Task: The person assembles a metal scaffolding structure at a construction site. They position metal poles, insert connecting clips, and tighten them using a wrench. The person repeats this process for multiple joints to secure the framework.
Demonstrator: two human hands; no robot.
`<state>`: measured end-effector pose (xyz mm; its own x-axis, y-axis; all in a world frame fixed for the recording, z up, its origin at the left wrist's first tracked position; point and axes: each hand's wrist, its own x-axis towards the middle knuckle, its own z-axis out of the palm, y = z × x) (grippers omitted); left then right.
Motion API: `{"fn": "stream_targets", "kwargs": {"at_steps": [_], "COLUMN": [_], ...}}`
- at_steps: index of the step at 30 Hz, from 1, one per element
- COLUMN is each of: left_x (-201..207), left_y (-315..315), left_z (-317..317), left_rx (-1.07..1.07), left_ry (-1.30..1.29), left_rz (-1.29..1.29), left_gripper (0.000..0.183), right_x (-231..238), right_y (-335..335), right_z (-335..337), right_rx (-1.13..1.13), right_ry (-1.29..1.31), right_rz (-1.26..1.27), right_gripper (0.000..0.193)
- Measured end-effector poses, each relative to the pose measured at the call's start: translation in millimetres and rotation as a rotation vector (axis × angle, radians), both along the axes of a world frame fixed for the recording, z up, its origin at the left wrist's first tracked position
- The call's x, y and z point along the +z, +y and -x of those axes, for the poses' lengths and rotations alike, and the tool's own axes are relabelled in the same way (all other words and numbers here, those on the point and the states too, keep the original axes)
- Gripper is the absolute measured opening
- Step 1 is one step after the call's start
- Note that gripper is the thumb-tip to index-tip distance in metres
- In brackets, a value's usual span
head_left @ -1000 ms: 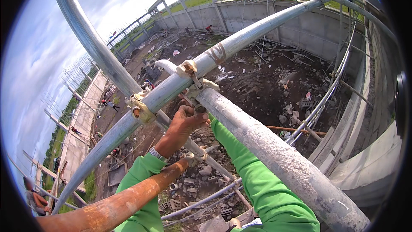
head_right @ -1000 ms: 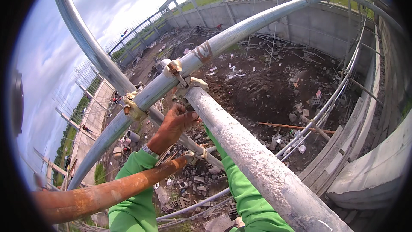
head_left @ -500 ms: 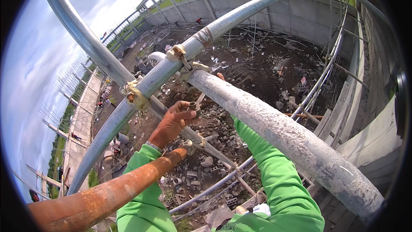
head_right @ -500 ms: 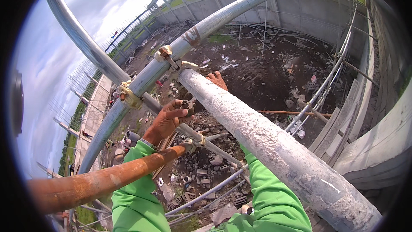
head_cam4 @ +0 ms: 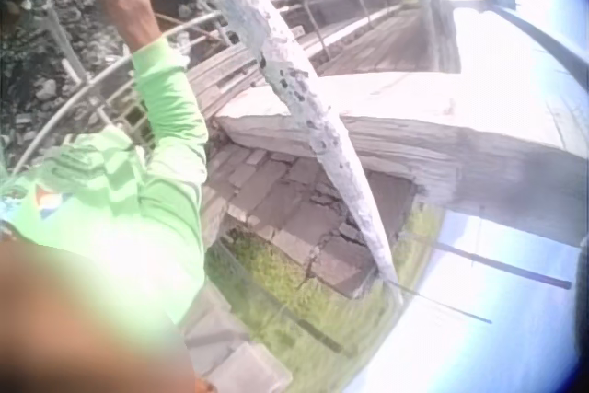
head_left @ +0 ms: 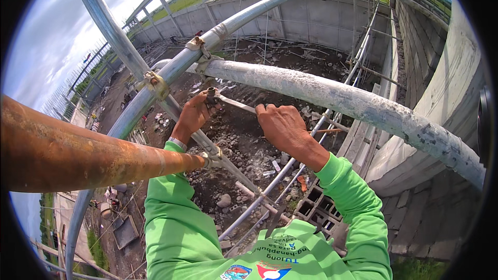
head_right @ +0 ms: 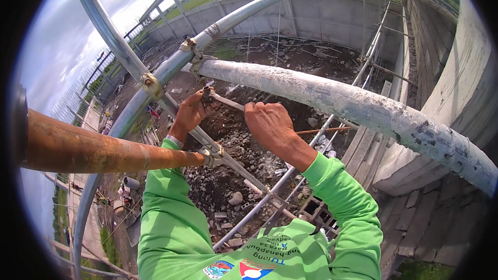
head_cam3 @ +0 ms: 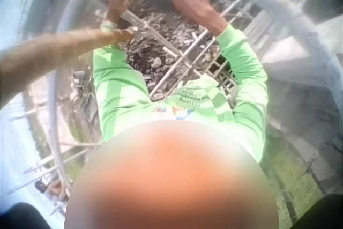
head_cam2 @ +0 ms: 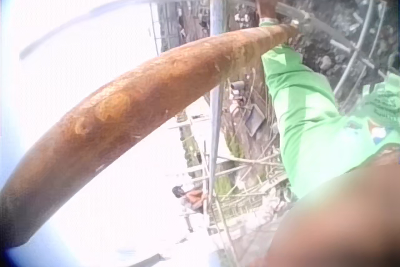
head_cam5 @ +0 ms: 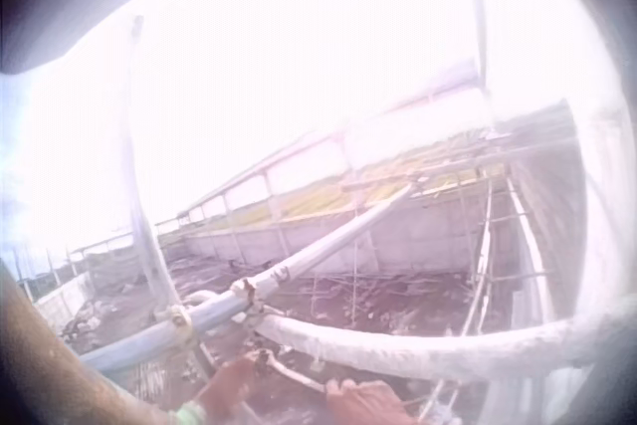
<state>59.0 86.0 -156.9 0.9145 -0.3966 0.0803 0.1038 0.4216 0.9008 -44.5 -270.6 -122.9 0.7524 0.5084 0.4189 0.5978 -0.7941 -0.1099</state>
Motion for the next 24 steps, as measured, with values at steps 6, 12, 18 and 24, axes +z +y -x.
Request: {"fn": "stream_targets", "kwargs": {"at_steps": [6,12,18,24], "left_x": [4,12,12,17], "left_y": [1,-10,-13,-10], "left_z": [-9,-11,-18,-22], "left_rx": [0.021,-0.050,-0.115,-0.127], "left_ry": [-0.048,-0.085,-0.105,-0.041], "left_rz": [0.031,0.088,0.115,0.099], "left_gripper": [0.045,0.045,0.045,0.044], "right_x": [52,68,73,67], "right_y": [55,94,116,157], "right_z": [45,81,94,103], "right_rx": [-0.145,-0.298,-0.334,-0.522], "right_ry": [-0.032,-0.045,-0.110,-0.259], "right_rz": [0.131,0.254,0.423,0.667], "right_gripper": [0.022,0.021,0.028,0.050]}}
